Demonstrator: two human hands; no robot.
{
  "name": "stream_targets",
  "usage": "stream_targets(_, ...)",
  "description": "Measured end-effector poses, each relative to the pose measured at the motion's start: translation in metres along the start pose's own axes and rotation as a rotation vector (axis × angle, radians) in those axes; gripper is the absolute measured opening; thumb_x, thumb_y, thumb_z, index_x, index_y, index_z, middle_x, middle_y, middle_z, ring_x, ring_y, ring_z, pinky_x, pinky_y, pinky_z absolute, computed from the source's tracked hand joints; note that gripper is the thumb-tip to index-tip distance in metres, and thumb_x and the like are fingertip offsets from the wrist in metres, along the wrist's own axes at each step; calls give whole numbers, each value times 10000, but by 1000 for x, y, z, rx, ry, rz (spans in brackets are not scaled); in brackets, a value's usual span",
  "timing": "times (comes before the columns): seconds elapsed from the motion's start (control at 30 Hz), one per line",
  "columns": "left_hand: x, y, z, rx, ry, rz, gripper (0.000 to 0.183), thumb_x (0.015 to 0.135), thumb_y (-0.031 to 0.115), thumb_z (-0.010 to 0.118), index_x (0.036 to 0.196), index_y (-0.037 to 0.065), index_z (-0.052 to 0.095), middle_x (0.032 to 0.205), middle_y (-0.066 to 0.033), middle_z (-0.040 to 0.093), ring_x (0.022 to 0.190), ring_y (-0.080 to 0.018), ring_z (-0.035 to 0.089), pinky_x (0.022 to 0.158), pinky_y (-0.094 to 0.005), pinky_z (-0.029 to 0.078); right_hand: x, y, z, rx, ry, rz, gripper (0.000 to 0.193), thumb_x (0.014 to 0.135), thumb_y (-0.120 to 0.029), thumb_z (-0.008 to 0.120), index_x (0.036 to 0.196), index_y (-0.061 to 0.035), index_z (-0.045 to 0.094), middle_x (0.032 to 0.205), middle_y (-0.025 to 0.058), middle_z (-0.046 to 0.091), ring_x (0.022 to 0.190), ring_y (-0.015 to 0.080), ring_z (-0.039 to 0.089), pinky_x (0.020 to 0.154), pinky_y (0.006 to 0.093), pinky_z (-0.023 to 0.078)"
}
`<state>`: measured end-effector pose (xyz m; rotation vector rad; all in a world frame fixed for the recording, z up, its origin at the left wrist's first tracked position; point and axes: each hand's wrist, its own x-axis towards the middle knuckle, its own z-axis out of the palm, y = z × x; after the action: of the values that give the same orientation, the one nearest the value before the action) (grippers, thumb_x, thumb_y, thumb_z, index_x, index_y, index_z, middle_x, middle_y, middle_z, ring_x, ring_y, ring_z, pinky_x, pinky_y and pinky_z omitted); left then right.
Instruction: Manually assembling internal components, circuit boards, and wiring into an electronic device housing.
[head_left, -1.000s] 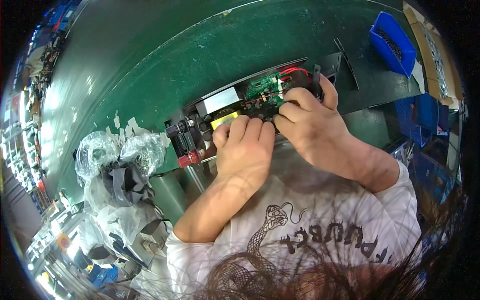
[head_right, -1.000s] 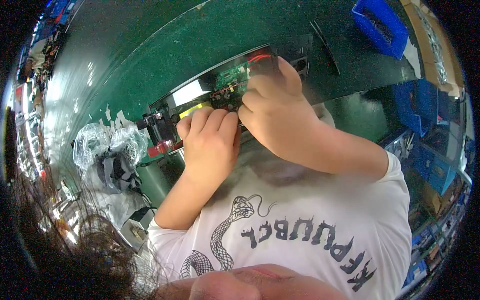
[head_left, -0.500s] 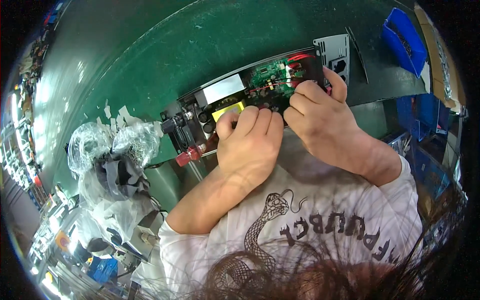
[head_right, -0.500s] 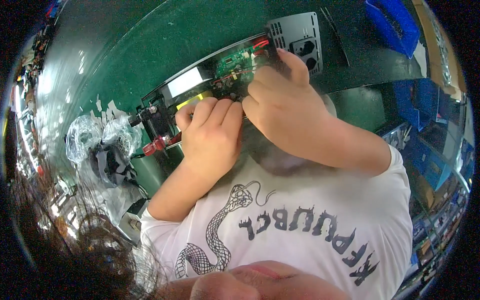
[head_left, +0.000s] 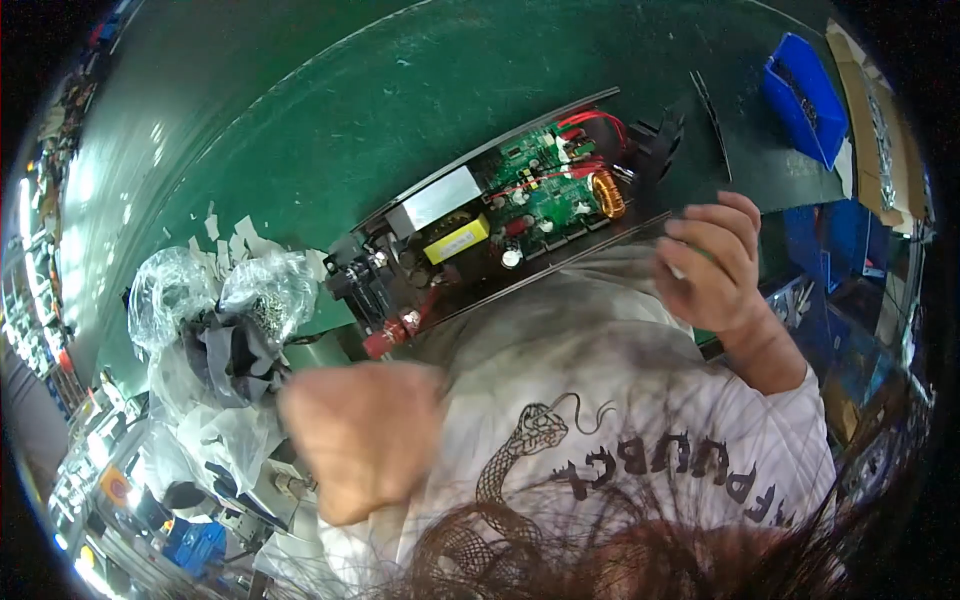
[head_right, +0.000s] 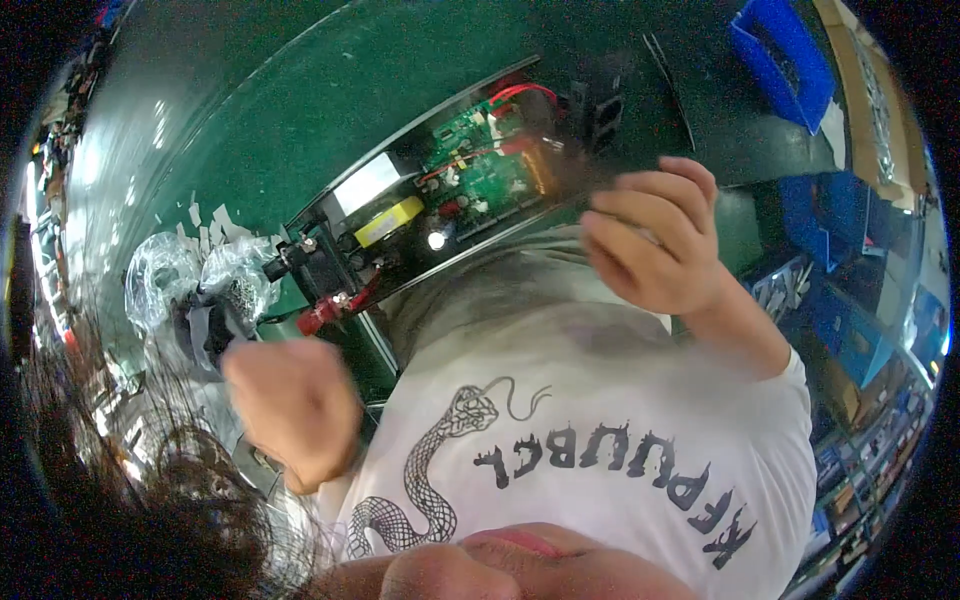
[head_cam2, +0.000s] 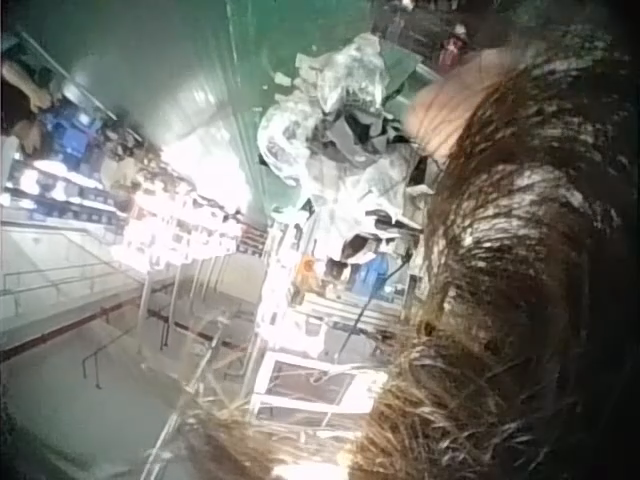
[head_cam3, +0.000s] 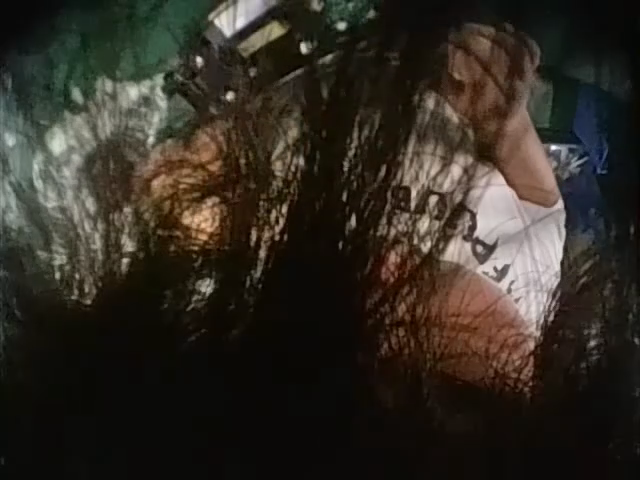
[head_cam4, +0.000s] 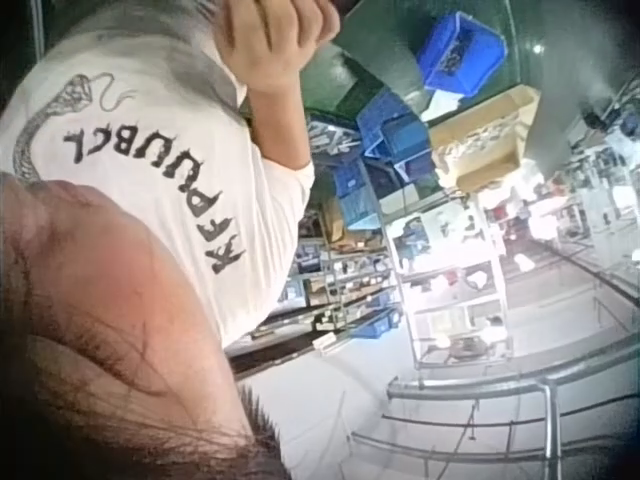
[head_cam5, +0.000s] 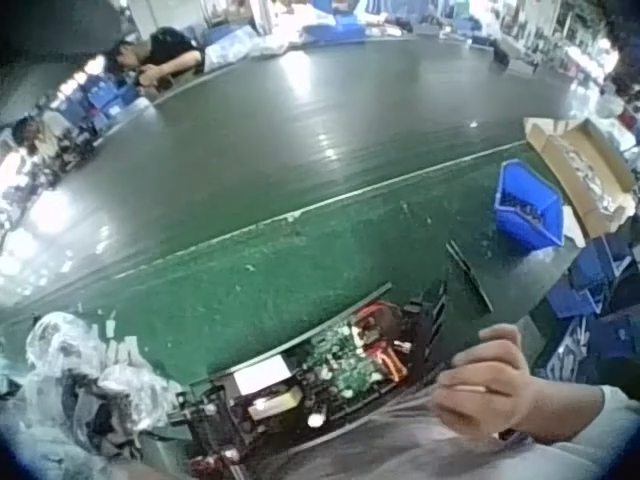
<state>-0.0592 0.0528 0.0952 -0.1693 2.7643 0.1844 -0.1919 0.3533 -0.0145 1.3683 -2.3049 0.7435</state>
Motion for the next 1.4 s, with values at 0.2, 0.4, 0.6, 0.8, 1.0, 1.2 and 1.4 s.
stream_targets(0.2, 13, -147, 66, 92, 547, -491, 257, 935, 212, 624, 1057, -1, 700, 1008, -187, 701, 1007, -374, 639, 895, -439, 487, -23, 25, 12, 158, 84, 20, 342, 685, 83, 710, 998, -28, 631, 1014, 132, 628, 897, 329, 615, 791, 457, 533)
stream_targets(0.4, 18, -157, 79, 106, 447, -408, 261, 868, 177, 623, 1027, -22, 679, 1066, -202, 672, 1020, -408, 611, 908, -462, 474, -22, 26, 28, 182, 121, 32, 319, 659, 103, 711, 948, -21, 654, 937, 126, 636, 787, 305, 613, 675, 376, 524)
stream_targets(0.6, -5, -141, 62, -69, 313, -629, 270, 891, 242, 658, 997, -2, 705, 1020, -185, 689, 970, -386, 637, 864, -456, 493, -26, 29, 37, 151, 81, 47, 277, 675, 92, 709, 914, -24, 631, 936, 151, 633, 789, 334, 625, 688, 411, 537)
stream_targets(0.8, -1, -140, 62, -35, 346, -636, 303, 905, 254, 644, 1072, 15, 727, 1104, -190, 702, 1049, -373, 649, 910, -417, 500, -34, 40, 24, 63, 83, 27, 221, 701, 44, 710, 902, -5, 629, 924, 186, 620, 796, 373, 629, 697, 440, 530)
stream_targets(1.0, 1, -141, 65, -144, 297, -678, 279, 885, 246, 662, 1050, 36, 743, 1054, -184, 717, 1005, -368, 671, 876, -421, 513, -34, 39, 32, 29, 81, 18, 248, 736, 65, 697, 960, -3, 614, 964, 192, 632, 816, 380, 639, 715, 454, 539)
stream_targets(1.2, -4, -140, 63, -163, 357, -698, 243, 893, 225, 669, 1017, 30, 743, 1014, -170, 725, 945, -349, 688, 823, -400, 520, -32, 36, 29, 74, 85, 42, 237, 758, 85, 694, 963, -9, 623, 945, 176, 640, 807, 375, 641, 701, 443, 546)
stream_targets(1.4, -6, -129, 73, -201, 735, -603, 214, 934, 191, 661, 1022, -1, 701, 933, -154, 709, 831, -277, 678, 775, -351, 519, -31, 40, 14, 131, 158, 24, 218, 783, 110, 669, 967, 0, 634, 930, 173, 644, 767, 342, 636, 664, 398, 532)
